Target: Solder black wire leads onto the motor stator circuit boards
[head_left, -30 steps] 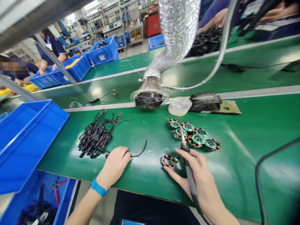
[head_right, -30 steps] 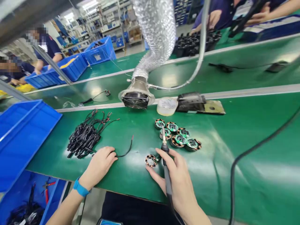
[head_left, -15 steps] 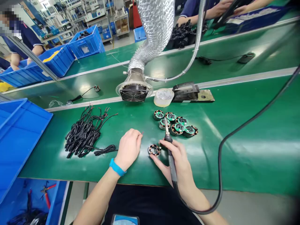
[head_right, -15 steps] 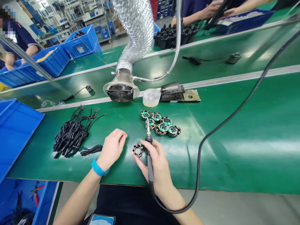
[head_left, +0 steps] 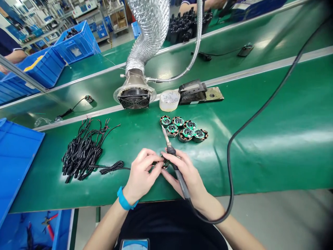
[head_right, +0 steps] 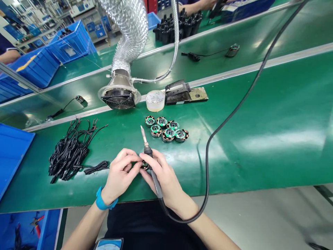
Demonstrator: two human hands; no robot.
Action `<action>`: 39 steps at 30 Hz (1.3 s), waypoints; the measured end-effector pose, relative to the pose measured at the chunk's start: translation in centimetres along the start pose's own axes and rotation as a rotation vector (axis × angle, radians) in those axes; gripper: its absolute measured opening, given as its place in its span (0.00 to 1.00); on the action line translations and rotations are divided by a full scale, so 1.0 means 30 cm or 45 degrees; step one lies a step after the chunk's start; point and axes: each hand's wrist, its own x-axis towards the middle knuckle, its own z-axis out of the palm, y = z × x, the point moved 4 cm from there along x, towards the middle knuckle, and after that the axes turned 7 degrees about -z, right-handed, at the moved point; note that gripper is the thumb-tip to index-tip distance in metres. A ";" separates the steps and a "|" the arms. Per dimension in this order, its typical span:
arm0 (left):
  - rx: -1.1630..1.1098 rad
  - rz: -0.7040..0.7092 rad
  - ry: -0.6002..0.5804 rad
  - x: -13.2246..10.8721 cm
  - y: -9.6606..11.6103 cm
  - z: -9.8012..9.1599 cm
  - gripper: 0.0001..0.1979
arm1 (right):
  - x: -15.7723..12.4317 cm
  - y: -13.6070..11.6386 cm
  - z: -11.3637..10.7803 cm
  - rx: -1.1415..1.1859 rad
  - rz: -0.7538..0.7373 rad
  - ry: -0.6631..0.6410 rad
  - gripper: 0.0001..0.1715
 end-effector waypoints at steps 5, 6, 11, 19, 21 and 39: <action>-0.095 -0.085 -0.038 -0.019 -0.029 0.001 0.03 | -0.010 0.003 0.005 0.065 0.052 -0.052 0.33; -0.108 -0.096 -0.047 -0.022 -0.032 0.003 0.03 | -0.012 0.001 0.005 0.063 0.050 -0.048 0.33; -0.206 -0.235 -0.158 -0.033 -0.056 0.002 0.05 | -0.014 -0.004 0.008 -0.011 0.043 -0.017 0.31; -0.440 -0.517 0.062 -0.070 -0.152 -0.058 0.17 | 0.007 0.043 -0.001 0.204 0.124 -0.172 0.31; -0.288 -0.444 0.042 -0.069 -0.142 -0.051 0.18 | 0.008 0.045 -0.005 0.241 0.149 -0.195 0.32; -0.750 -0.653 0.133 -0.059 -0.100 -0.026 0.12 | 0.080 0.029 -0.030 0.229 0.107 -0.155 0.31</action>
